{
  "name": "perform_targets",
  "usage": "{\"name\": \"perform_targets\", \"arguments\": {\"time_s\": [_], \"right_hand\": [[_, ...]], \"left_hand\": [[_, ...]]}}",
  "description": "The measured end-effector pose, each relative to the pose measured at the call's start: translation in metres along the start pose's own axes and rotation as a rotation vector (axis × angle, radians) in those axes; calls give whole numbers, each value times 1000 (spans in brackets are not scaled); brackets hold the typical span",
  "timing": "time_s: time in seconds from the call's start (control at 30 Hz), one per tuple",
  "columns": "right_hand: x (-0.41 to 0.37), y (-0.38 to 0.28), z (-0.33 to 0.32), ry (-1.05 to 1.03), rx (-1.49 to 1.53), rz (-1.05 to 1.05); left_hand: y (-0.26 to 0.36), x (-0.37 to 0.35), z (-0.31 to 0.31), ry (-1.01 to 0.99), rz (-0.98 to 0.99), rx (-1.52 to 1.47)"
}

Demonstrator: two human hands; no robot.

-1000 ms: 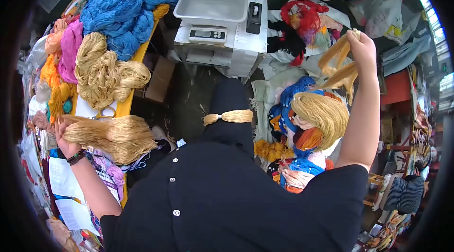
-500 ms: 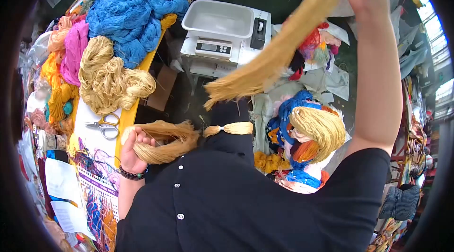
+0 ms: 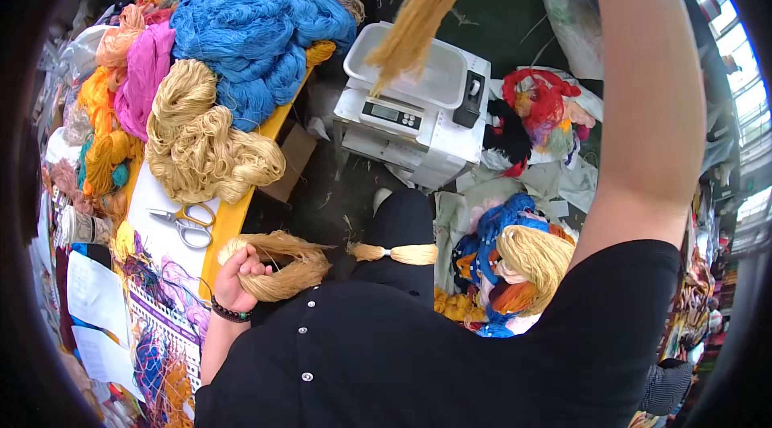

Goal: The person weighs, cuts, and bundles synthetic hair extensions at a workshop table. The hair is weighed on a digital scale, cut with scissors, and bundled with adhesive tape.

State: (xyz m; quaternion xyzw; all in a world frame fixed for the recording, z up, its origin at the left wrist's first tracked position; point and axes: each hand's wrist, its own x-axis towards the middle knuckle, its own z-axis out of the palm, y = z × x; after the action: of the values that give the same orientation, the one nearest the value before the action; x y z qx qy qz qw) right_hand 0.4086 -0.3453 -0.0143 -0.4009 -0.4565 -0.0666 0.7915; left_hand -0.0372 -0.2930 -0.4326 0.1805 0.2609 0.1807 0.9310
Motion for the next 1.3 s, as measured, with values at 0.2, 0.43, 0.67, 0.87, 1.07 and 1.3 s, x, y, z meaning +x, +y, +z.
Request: {"name": "perform_targets", "arguments": {"time_s": [0.2,0.43,0.67,0.87,1.07,1.3], "right_hand": [[-48,119,-45,-47,-70,324],[-217,269,-118,-732,-1492,365],[-345,244,-124,-725,-1628,2],[-382,161,-67,-272,-1000,251],[-435,70,13,-615,85,1111],[-445,62,12,-618,121,1217]], "left_hand": [[2,9,-6,66,-41,25],[12,10,13,5,-73,-102],[15,13,1,-81,14,28],[-6,28,14,42,94,312],[-23,27,80,-23,243,540],[-41,20,77,-72,277,529]]}}
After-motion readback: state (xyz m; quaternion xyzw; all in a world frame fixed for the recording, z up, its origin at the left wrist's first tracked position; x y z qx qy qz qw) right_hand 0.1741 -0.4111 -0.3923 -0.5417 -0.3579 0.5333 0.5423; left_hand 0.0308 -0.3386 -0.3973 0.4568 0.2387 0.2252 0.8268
